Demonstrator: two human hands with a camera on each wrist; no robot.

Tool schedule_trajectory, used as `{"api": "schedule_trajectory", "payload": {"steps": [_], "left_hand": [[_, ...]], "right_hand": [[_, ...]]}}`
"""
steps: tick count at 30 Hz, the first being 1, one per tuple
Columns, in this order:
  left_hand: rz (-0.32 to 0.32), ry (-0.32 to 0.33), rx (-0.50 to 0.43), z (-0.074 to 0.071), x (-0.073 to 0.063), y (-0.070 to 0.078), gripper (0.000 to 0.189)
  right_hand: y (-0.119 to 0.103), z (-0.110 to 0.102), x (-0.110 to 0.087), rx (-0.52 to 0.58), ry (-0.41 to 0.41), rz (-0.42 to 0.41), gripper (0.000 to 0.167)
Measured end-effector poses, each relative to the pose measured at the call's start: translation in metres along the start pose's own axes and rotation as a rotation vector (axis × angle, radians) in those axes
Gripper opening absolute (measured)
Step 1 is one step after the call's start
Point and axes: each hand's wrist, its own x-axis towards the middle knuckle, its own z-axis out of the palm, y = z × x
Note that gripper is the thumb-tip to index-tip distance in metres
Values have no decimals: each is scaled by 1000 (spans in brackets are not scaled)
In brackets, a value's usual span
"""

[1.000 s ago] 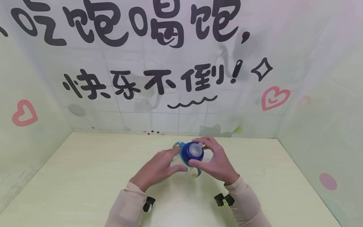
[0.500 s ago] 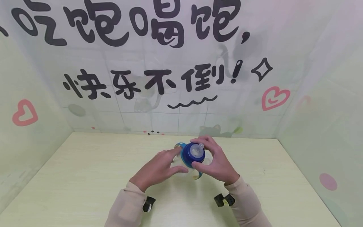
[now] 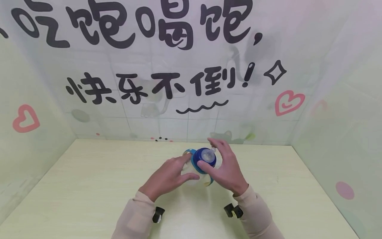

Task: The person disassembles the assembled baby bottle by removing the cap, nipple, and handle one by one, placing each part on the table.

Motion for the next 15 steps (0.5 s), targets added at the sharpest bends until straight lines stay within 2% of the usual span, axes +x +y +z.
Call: {"api": "schedule_trajectory", "payload": {"steps": [3, 6, 15], "left_hand": [[-21, 24, 48, 2, 1, 1, 60], [-37, 48, 67, 3, 2, 1, 61], [-39, 83, 70, 2, 2, 1, 61]], "right_hand": [[-1, 5, 0, -108, 71, 60, 63], [0, 10, 0, -154, 101, 93, 60], [-1, 11, -1, -100, 123, 120, 50]]}}
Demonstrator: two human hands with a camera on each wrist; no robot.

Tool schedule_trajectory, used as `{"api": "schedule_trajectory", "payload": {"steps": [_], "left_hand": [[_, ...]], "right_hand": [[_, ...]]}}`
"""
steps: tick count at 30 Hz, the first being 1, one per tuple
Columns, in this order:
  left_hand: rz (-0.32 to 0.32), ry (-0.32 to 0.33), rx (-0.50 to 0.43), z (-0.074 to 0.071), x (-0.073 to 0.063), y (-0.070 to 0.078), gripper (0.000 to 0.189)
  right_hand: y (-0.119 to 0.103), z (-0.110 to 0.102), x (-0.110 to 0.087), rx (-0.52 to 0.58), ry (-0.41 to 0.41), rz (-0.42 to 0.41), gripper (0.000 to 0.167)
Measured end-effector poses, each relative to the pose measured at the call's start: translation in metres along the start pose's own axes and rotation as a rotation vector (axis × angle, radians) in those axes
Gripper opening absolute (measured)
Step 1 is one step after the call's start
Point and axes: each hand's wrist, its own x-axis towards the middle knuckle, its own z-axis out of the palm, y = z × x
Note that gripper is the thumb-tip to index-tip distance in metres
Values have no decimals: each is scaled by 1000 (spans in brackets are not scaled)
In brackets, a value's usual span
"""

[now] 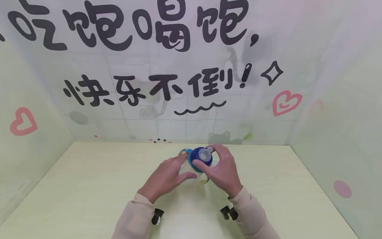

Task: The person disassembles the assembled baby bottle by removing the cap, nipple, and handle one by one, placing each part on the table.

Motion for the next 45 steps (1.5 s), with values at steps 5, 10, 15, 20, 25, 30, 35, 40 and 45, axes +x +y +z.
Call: {"api": "schedule_trajectory", "payload": {"steps": [5, 10, 15, 20, 25, 30, 35, 40, 45], "left_hand": [[1, 2, 1, 0, -1, -1, 60], [9, 1, -3, -1, -1, 0, 58], [16, 0, -1, -2, -1, 0, 58], [21, 0, -4, -2, -1, 0, 56], [18, -8, -12, -1, -1, -1, 56], [4, -36, -40, -3, -2, -1, 58], [0, -64, -115, -6, -3, -2, 53], [51, -78, -165, -6, -3, -5, 51], [101, -97, -211, -7, -2, -5, 55]], "right_hand": [[-2, 0, -1, 5, -7, 3, 50], [-3, 0, -1, -3, -9, 5, 48], [-3, 0, -1, -7, -11, 5, 48], [-4, -1, -1, 1, -18, 3, 47], [-3, -2, 0, 31, -28, -22, 46], [-2, -4, 1, 85, -52, -65, 44], [-2, -7, 2, 135, -93, -127, 44], [-2, -12, 2, 176, -140, -183, 46], [-1, -19, 3, 225, -195, -218, 48]]}}
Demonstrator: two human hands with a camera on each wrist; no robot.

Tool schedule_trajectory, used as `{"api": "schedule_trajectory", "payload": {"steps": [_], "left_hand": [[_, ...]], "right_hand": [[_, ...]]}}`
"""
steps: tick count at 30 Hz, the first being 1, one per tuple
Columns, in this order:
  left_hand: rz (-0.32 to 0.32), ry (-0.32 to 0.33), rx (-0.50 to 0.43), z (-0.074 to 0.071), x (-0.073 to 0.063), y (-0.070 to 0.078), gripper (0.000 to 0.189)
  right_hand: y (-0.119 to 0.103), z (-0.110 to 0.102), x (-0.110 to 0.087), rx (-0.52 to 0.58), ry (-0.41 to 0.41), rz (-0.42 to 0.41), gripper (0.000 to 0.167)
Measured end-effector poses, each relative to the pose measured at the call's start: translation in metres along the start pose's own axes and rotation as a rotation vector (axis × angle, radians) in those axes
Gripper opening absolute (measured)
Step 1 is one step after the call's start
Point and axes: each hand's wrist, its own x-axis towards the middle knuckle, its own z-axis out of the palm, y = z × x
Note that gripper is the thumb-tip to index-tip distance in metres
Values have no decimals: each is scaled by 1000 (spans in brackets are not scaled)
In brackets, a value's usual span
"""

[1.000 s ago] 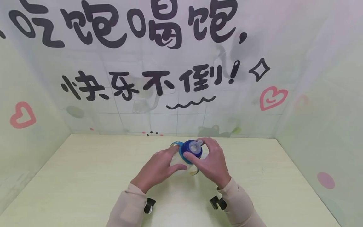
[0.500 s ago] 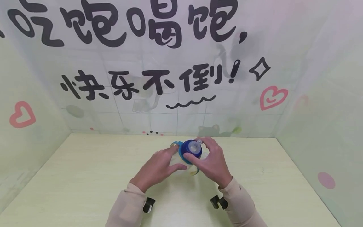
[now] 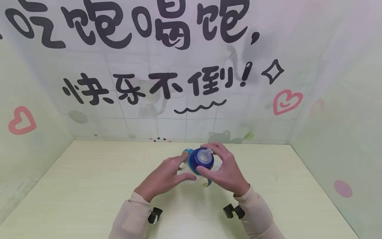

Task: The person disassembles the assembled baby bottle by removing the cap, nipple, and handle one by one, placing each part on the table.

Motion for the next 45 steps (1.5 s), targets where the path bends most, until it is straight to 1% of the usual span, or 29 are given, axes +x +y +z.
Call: {"api": "schedule_trajectory", "payload": {"steps": [4, 7, 13, 22, 25, 30, 32, 37, 41, 45], "left_hand": [[38, -23, -55, 0, 1, 1, 55], [47, -34, -72, 0, 2, 3, 55], [40, -43, -60, 2, 3, 3, 55], [27, -50, -39, 3, 4, 4, 61], [26, -47, -24, 4, 5, 5, 60], [30, -43, -6, 4, 5, 5, 57], [17, -42, -1, 4, 5, 5, 57], [-25, -38, 4, 3, 4, 4, 56], [-32, -34, -6, 1, 4, 4, 51], [-39, -27, -5, 0, 4, 4, 49]], "right_hand": [[0, -6, 0, 43, -38, -16, 50], [0, -10, 0, 68, -65, -22, 51], [1, -13, 0, 77, -97, -25, 53], [2, -18, 1, 72, -117, -21, 54], [2, -19, 1, 71, -118, -13, 53], [2, -20, 1, 73, -109, -6, 52], [1, -21, 1, 71, -100, -2, 52], [3, -26, 2, 47, -39, -6, 50], [5, -30, 3, 21, 7, 0, 50], [8, -34, 3, -5, 29, 35, 50]]}}
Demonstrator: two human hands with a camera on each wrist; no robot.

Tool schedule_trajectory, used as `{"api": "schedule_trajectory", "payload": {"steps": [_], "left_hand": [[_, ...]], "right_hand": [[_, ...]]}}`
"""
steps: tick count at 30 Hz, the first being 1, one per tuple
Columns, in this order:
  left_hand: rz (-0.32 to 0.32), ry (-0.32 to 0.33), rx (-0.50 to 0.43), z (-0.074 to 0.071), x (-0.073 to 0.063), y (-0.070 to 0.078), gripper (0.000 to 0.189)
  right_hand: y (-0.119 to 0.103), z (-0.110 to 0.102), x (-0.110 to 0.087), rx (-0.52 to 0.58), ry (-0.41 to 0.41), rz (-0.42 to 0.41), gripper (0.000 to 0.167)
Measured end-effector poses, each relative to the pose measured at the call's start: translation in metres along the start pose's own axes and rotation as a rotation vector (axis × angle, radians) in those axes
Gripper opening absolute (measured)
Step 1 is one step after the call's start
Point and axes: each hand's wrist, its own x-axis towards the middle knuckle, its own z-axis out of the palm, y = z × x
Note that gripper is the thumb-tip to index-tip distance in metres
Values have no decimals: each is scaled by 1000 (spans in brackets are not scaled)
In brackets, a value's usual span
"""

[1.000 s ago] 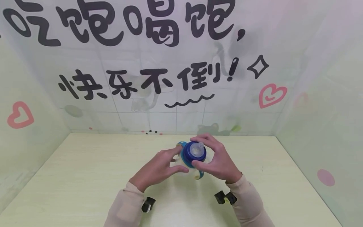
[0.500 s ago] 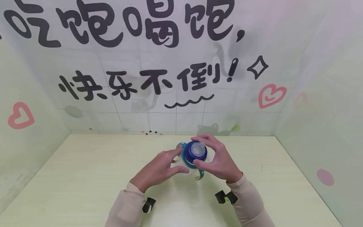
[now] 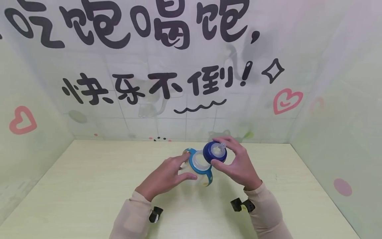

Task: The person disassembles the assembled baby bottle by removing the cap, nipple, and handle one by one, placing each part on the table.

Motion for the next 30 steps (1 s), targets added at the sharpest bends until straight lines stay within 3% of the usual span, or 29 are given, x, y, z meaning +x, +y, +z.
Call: {"api": "schedule_trajectory", "payload": {"steps": [8, 16, 30], "left_hand": [[-16, 35, 43, 0, -1, -1, 52], [-18, 37, 30, -1, -2, 0, 55], [-27, 38, 20, 0, -1, -3, 61]], "right_hand": [[15, -8, 0, -22, 38, 81, 49], [36, -16, -1, -131, 59, 187, 50], [70, -13, -7, -228, -24, 370, 52]]}}
